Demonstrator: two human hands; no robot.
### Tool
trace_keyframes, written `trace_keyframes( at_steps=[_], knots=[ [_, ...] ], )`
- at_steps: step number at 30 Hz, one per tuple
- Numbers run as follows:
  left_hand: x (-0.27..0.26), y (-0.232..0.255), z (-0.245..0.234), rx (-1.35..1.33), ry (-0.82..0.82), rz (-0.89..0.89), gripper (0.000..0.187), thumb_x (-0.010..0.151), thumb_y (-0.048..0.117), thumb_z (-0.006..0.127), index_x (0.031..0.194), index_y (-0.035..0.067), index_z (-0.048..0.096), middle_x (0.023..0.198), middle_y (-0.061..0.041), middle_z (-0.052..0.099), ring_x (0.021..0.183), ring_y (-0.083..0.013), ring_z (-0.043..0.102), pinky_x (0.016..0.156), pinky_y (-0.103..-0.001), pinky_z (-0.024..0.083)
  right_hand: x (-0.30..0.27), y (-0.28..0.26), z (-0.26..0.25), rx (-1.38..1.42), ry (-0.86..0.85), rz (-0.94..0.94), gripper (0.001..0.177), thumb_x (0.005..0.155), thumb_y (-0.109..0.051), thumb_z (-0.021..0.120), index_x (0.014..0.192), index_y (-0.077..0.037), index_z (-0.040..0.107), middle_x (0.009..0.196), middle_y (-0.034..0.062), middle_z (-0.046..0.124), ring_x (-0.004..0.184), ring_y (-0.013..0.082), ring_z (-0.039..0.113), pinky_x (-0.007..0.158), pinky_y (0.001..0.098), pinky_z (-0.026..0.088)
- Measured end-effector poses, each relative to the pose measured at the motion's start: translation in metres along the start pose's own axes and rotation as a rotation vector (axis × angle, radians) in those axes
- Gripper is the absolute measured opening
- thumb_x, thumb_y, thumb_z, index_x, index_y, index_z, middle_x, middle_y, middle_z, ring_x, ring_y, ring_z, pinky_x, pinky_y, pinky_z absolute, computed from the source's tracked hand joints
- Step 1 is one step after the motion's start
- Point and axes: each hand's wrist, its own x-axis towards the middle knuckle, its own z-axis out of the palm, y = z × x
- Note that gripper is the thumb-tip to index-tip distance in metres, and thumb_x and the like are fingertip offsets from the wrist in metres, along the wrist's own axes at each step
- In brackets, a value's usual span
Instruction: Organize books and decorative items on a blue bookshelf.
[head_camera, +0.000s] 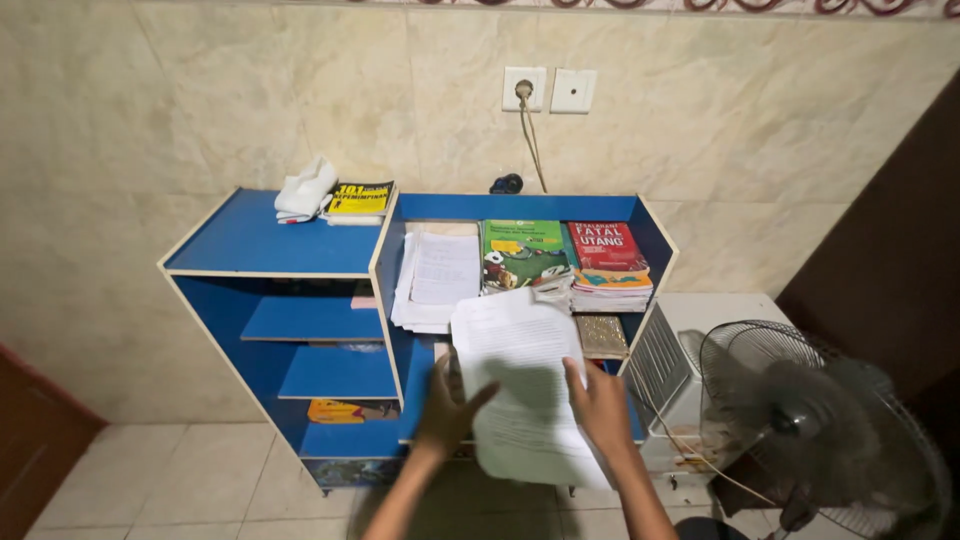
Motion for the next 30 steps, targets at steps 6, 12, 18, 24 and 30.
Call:
trace_keyframes(
  at_steps=[6, 12, 18, 24, 30],
  knots=[
    [-0.004, -0.014, -0.008, -0.038, 0.026, 0.207, 0.082, 0.085, 0.007, 0.081, 0.148, -0.001, 0.028, 0.132, -0.021, 0.060, 0.123, -0.0287, 0.062, 0.103, -0.035, 0.052, 0.019, -0.016, 0.009, -0.028, -0.054, -0.005, 0.042, 0.101, -0.037, 0.059, 0.105, 0.002, 0.072, 0.062, 0.0249, 0.054, 0.044, 0.0233, 0.041, 0.048, 0.0399, 0.041],
    [0.022, -0.028, -0.037, -0.190, 0.106, 0.023, 0.049, 0.091, 0.005, 0.067, 0.138, 0.004, 0.052, 0.110, -0.014, 0.077, 0.097, -0.0218, 0.071, 0.082, -0.034, 0.057, 0.055, 0.045, 0.070, 0.139, -0.084, -0.034, 0.056, 0.116, -0.037, 0.049, 0.088, 0.010, 0.060, 0.065, 0.0163, 0.046, 0.062, 0.0176, 0.041, 0.057, 0.0400, 0.038],
    [0.082, -0.062, -0.062, 0.165, 0.371, 0.173, 0.026, 0.108, 0.020, 0.061, 0.105, -0.004, 0.072, 0.081, -0.024, 0.067, 0.074, -0.0197, 0.050, 0.067, -0.034, 0.050, 0.087, 0.014, 0.119, 0.154, -0.120, 0.005, 0.042, 0.107, -0.032, 0.045, 0.109, 0.003, 0.068, 0.058, 0.0118, 0.051, 0.054, 0.0196, 0.046, 0.053, 0.0429, 0.039],
    [0.175, -0.093, -0.093, 0.123, 0.418, 0.341, 0.028, 0.100, 0.028, 0.069, 0.107, 0.001, 0.065, 0.087, -0.015, 0.073, 0.071, -0.0198, 0.067, 0.063, -0.037, 0.054, 0.143, 0.021, 0.179, 0.031, -0.036, -0.120, 0.032, 0.107, -0.023, 0.049, 0.104, 0.006, 0.063, 0.076, 0.0277, 0.064, 0.066, 0.0437, 0.061, 0.062, 0.0477, 0.048],
    [0.224, -0.076, -0.111, 0.011, 0.088, 0.163, 0.061, 0.083, 0.024, 0.079, 0.133, 0.008, 0.048, 0.091, -0.014, 0.072, 0.078, -0.0233, 0.073, 0.067, -0.039, 0.060, 0.223, -0.026, 0.193, -0.037, 0.001, -0.137, 0.030, 0.107, -0.020, 0.046, 0.104, 0.005, 0.062, 0.090, 0.0324, 0.067, 0.087, 0.0498, 0.066, 0.068, 0.0537, 0.051]
  ],
)
